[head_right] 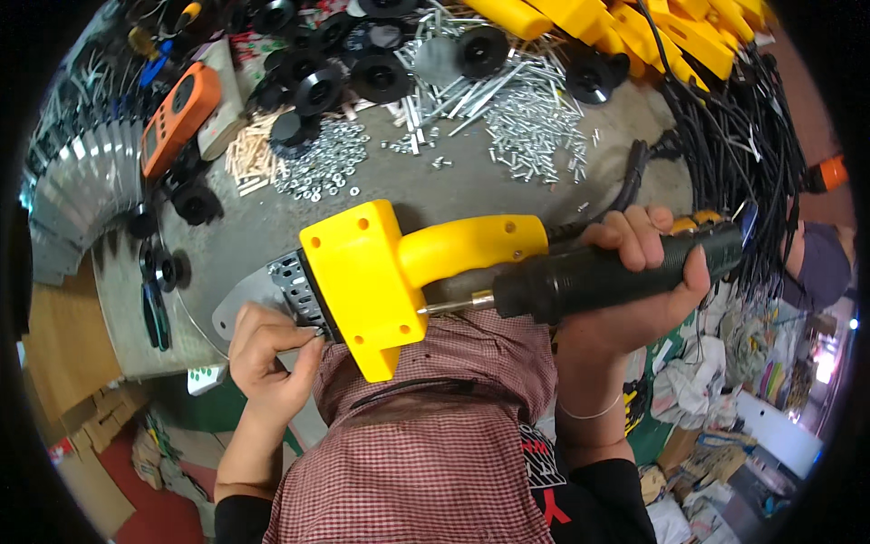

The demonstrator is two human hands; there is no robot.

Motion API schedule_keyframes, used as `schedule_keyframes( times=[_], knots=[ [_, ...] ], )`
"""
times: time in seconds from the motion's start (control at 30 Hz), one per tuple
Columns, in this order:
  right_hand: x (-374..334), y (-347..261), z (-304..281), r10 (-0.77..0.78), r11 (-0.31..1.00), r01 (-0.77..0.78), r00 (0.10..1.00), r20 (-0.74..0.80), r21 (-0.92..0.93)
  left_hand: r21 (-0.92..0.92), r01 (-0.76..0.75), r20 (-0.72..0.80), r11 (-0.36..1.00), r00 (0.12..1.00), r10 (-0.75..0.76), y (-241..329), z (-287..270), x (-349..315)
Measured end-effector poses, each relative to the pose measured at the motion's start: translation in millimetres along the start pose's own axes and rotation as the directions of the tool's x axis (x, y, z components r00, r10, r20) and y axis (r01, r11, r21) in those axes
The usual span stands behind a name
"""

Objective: Assembling and soldering wiring components inside a yellow handheld power tool housing.

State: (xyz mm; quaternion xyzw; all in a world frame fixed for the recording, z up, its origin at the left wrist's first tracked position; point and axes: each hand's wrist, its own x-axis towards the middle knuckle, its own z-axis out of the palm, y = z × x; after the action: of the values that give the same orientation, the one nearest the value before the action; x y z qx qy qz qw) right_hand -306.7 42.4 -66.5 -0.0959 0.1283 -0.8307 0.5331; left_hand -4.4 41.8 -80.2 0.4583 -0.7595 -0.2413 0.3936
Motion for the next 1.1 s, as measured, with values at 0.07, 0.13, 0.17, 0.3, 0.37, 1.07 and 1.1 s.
schedule_keyframes(
  times=[0.07, 0.13, 0.17, 0.3, 0.37, 1.07, 1.1],
  knots=[
    [-4.5, 0.1, -4.8, 0.003, 1.000, -0.003, 1.000, 0.022, -0.001, -0.005, -0.042, -0.005, 0.999, 0.999, 0.042, -0.4, 0.9, -3.2],
    [-5.2, 0.1, -6.8, -0.011, 1.000, 0.011, 0.999, 0.039, 0.001, 0.003, -0.053, -0.019, 0.999, 0.998, 0.053, -0.1, 0.8, -4.4],
    [-5.0, 0.1, -8.0, -0.010, 1.000, 0.010, 0.999, 0.044, -0.001, 0.006, -0.070, -0.021, 0.998, 0.997, 0.070, 0.2, 1.3, -4.5],
    [-3.0, 2.8, -8.9, 0.012, 1.000, -0.013, 0.999, 0.043, 0.018, 0.004, -0.080, -0.041, 0.997, 0.996, 0.080, 0.0, 3.0, -5.8],
    [-1.5, 5.3, -8.2, 0.018, 1.000, -0.019, 0.999, 0.042, 0.023, 0.007, -0.089, -0.029, 0.996, 0.996, 0.089, -1.2, 3.7, -3.8],
    [-10.9, 11.2, -9.6, -0.024, 0.998, 0.015, 0.990, -0.142, -0.067, 0.061, -0.051, 0.137, 0.997, 0.990, 0.042, 4.8, 2.0, -11.7],
    [-10.0, 12.5, -9.2, -0.007, 0.998, -0.002, 0.988, -0.153, -0.055, 0.062, -0.061, 0.135, 0.996, 0.989, 0.052, 4.5, 1.5, -12.1]
  ],
)
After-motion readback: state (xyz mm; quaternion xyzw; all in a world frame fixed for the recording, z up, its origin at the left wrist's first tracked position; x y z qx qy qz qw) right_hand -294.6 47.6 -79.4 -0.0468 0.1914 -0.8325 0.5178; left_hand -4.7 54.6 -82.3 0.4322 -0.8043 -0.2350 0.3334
